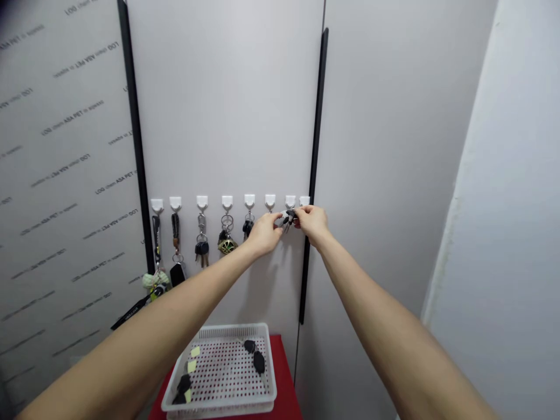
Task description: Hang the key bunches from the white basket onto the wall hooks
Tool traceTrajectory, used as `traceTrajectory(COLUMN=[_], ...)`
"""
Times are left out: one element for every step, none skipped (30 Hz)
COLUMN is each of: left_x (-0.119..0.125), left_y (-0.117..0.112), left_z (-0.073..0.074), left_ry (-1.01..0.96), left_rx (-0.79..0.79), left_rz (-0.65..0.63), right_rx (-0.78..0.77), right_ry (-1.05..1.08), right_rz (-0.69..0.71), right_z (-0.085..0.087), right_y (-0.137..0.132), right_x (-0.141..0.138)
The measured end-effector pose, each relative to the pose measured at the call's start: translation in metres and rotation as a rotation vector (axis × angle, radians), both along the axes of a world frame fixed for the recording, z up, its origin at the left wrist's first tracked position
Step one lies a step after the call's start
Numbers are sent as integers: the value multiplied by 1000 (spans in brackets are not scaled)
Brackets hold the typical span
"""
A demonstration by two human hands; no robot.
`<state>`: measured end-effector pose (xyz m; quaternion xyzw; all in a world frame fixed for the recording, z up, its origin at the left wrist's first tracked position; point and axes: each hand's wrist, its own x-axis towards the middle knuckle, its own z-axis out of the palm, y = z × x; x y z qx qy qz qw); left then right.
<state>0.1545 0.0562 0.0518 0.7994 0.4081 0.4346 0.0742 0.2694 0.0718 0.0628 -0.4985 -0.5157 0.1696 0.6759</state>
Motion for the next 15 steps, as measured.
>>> traceTrajectory(left_x=[2, 3, 4, 4, 3, 1, -2, -7, -13, -21, -31, -41, -53, -64, -76], left_y=[1, 2, 3, 3, 3, 1, -1, -3, -5, -7, -9, -10, -10, -10, -9], left_z=[1, 1, 1, -1, -4, -9, -15, -23, -33, -45, -59, -76, -94, -113, -134], left_ry=[11, 23, 34, 41, 42, 39, 35, 30, 26, 23, 25, 32, 42, 57, 77], left_rx=[2, 6, 13, 26, 45, 63, 75, 76, 61, 30, -14, -70, -135, -212, -298], left_rz=[7, 13, 16, 14, 5, -9, -30, -53, -75, -92, -103, -106, -96, -72, -36], right_rx=[-21, -44, -66, -83, -94, -96, -87, -68, -39, -3, 34, 65, 85, 91, 83], right_ry=[5, 3, -5, -18, -34, -52, -66, -77, -90, -113, -149, -197, -251, -308, -357], right_rz=[-5, -6, -7, -5, -6, -15, -33, -57, -94, -147, -211, -272, -326, -361, -369], right_z=[1, 1, 0, -1, -3, -5, -9, -14, -21, -30, -40, -54, -69, -87, -106], right_y=[2, 4, 7, 9, 11, 12, 13, 13, 12, 10, 7, 3, -2, -7, -13], right_x=[0, 1, 1, 2, 3, 5, 7, 10, 13, 16, 19, 20, 20, 18, 13])
